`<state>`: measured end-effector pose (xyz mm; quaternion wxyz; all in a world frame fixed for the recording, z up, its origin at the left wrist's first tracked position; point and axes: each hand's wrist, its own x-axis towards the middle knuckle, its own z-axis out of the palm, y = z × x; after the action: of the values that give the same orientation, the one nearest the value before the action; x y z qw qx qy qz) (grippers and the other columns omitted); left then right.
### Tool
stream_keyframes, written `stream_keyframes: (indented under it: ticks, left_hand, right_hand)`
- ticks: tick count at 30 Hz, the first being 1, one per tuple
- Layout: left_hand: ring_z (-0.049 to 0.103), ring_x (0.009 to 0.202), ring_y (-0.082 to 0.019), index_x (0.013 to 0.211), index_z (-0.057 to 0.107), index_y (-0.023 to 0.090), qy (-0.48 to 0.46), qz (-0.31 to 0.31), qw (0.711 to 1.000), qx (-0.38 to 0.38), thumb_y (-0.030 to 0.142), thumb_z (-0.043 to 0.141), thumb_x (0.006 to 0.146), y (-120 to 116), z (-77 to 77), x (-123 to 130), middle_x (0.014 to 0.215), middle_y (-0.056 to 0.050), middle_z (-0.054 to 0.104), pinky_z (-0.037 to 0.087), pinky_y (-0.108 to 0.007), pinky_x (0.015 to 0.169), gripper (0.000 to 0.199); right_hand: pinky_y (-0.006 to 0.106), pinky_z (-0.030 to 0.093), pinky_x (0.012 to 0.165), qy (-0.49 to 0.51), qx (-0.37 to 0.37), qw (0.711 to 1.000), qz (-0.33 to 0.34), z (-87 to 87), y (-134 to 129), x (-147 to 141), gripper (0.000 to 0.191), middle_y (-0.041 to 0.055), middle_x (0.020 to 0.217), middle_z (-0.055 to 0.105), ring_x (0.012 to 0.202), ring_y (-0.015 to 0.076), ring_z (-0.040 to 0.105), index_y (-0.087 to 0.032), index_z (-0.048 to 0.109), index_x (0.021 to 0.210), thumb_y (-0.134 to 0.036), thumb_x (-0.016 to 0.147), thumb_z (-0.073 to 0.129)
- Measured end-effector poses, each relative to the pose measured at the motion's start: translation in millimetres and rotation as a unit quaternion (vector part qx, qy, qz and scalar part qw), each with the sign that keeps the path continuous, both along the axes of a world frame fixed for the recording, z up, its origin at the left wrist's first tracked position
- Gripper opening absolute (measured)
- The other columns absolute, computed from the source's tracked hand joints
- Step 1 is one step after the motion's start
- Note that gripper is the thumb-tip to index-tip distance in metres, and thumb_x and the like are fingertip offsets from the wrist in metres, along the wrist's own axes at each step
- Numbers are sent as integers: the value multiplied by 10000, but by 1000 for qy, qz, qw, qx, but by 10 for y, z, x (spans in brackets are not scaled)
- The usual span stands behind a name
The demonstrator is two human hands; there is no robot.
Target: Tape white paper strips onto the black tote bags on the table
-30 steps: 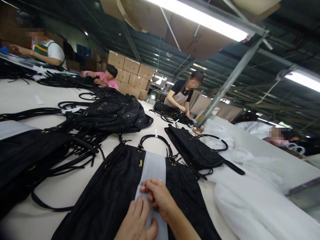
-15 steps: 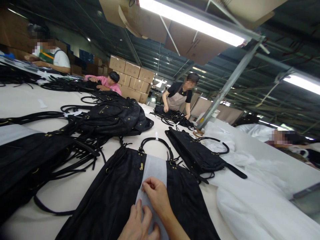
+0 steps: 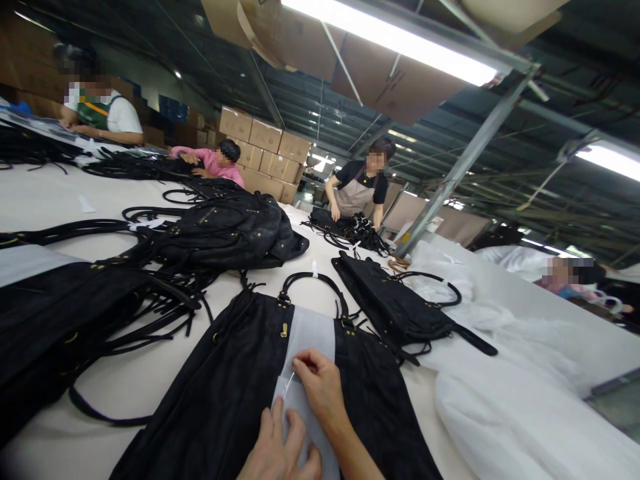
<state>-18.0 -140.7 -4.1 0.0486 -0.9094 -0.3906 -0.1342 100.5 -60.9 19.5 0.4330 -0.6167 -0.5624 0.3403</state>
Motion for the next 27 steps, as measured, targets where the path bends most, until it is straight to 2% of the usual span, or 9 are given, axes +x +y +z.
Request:
stream_keyframes:
  ticks: [4,7,9,12,17,18,22,24,27]
  left_hand:
    - [622,1071,-407,1149,662,308,4,-50,999,-2,245,429,995,43,-117,13,1235,-157,638,444,-606,845,287]
    - [608,1091,-432,1121,677,285,3,-26,1000,2,261,425,996,67,-183,16,1250,-172,628,421,-635,861,283]
    - [614,1079,-440,1132,674,267,2,-49,999,3,257,410,997,91,-214,9,1247,-188,627,434,-633,845,297]
    - [640,1033,-432,1168,652,272,2,-97,995,3,252,404,999,116,-236,1,1232,-194,637,467,-610,800,301]
    - [610,1099,-433,1138,664,323,1,-19,1000,-2,265,510,970,71,-233,51,1251,-153,632,445,-631,848,235]
    - [610,1095,-438,1134,666,324,3,-23,1000,-2,270,503,972,63,-236,62,1250,-155,632,446,-631,840,236]
    - [613,1076,-451,1134,678,296,2,-53,999,-13,283,454,989,71,-261,80,1259,-183,622,448,-630,817,267]
    - [603,1092,-453,1137,681,298,0,-39,999,-19,272,462,984,83,-271,74,1268,-180,618,440,-638,829,268]
    - [607,1087,-442,1152,675,300,-2,-58,998,-22,259,437,990,94,-274,63,1266,-173,621,445,-630,825,291]
  right_hand:
    - [292,415,626,-98,21,995,-3,-36,6,0,208,8,673,622,629,172,549,-197,638,746,-392,765,568]
    - [293,399,606,-184,43,981,-41,-45,50,-5,151,-27,639,567,568,160,527,-206,568,843,-320,744,563]
    - [289,389,594,-209,47,975,-56,-37,88,-1,161,-52,610,529,540,154,507,-218,510,871,-291,735,558]
    - [284,385,597,-220,26,974,-41,-19,138,32,115,-56,589,507,555,154,506,-232,471,791,-298,747,554]
    - [264,353,512,-160,-65,985,19,8,172,100,203,-70,617,505,498,132,478,-236,461,789,-394,763,585]
    - [262,348,512,-163,-70,984,20,19,173,99,230,-73,625,506,499,130,476,-236,462,801,-402,750,612]
    - [270,366,606,-246,-36,968,9,71,172,49,282,-63,634,503,614,151,514,-226,468,766,-333,683,715]
    - [273,368,621,-266,-31,963,3,78,172,21,260,-57,633,504,628,159,521,-226,460,754,-311,706,700]
    - [277,370,632,-295,-15,955,-9,43,173,-9,225,-46,639,513,642,170,537,-230,446,757,-314,763,655]
